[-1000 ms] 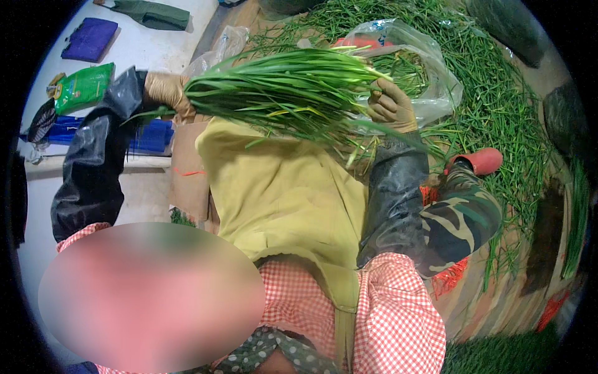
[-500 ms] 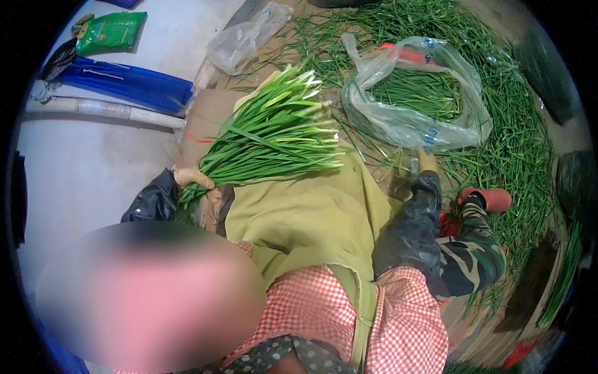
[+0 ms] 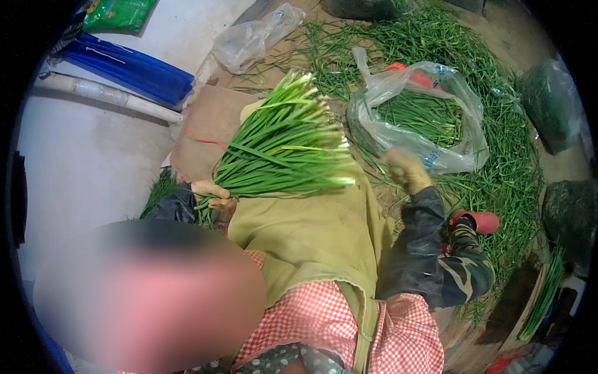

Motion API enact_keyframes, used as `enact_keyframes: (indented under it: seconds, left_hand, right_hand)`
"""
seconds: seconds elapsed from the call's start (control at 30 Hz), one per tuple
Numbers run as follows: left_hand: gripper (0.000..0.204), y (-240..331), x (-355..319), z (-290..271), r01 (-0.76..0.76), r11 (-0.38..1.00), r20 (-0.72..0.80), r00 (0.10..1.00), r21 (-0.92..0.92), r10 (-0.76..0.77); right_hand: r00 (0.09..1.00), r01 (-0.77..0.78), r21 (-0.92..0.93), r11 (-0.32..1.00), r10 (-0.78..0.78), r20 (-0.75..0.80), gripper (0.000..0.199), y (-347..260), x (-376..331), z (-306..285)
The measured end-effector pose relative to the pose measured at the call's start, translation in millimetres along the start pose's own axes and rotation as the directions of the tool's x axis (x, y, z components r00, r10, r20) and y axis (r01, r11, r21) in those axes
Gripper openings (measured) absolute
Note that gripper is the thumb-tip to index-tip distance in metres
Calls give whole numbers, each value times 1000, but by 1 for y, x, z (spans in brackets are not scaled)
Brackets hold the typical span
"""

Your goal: The person gathers a bundle of green chives by hand, ties it with a red string, and trims the white root ends using a tool.

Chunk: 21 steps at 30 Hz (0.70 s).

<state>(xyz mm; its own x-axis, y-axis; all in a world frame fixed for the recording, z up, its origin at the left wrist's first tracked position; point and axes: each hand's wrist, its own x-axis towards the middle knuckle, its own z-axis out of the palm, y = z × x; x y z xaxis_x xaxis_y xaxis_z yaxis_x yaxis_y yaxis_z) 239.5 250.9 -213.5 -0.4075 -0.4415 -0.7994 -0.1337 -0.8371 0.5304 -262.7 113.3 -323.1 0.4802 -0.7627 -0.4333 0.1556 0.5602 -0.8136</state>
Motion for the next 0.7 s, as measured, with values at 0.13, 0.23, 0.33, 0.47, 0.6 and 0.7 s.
enact_keyframes:
  seconds: [0.13,0.23,0.33,0.47,0.6,0.7]
  left_hand:
    - [26,32,12,-9,3,950,-12,1000,311,0]
    - [26,39,2,5,2,947,-13,1000,322,2]
    - [26,56,3,13,43,900,-68,998,435,-15]
    - [53,48,6,13,-28,955,-82,995,295,55]
    - [53,44,0,19,-47,948,-194,974,315,113]
    - [48,42,-2,16,-28,923,-216,969,384,119]
  right_hand:
    - [853,-125,-662,739,-261,-452,45,50,45,-157]
    - [930,200,-509,837,-325,-169,51,-52,11,-3]
    - [955,298,-287,910,-284,89,51,-72,28,70]
    - [969,227,-247,942,-243,-39,32,-69,50,118]
    - [975,192,234,953,-213,67,20,-51,37,112]
    - [962,272,395,877,-264,-75,20,-20,45,93]
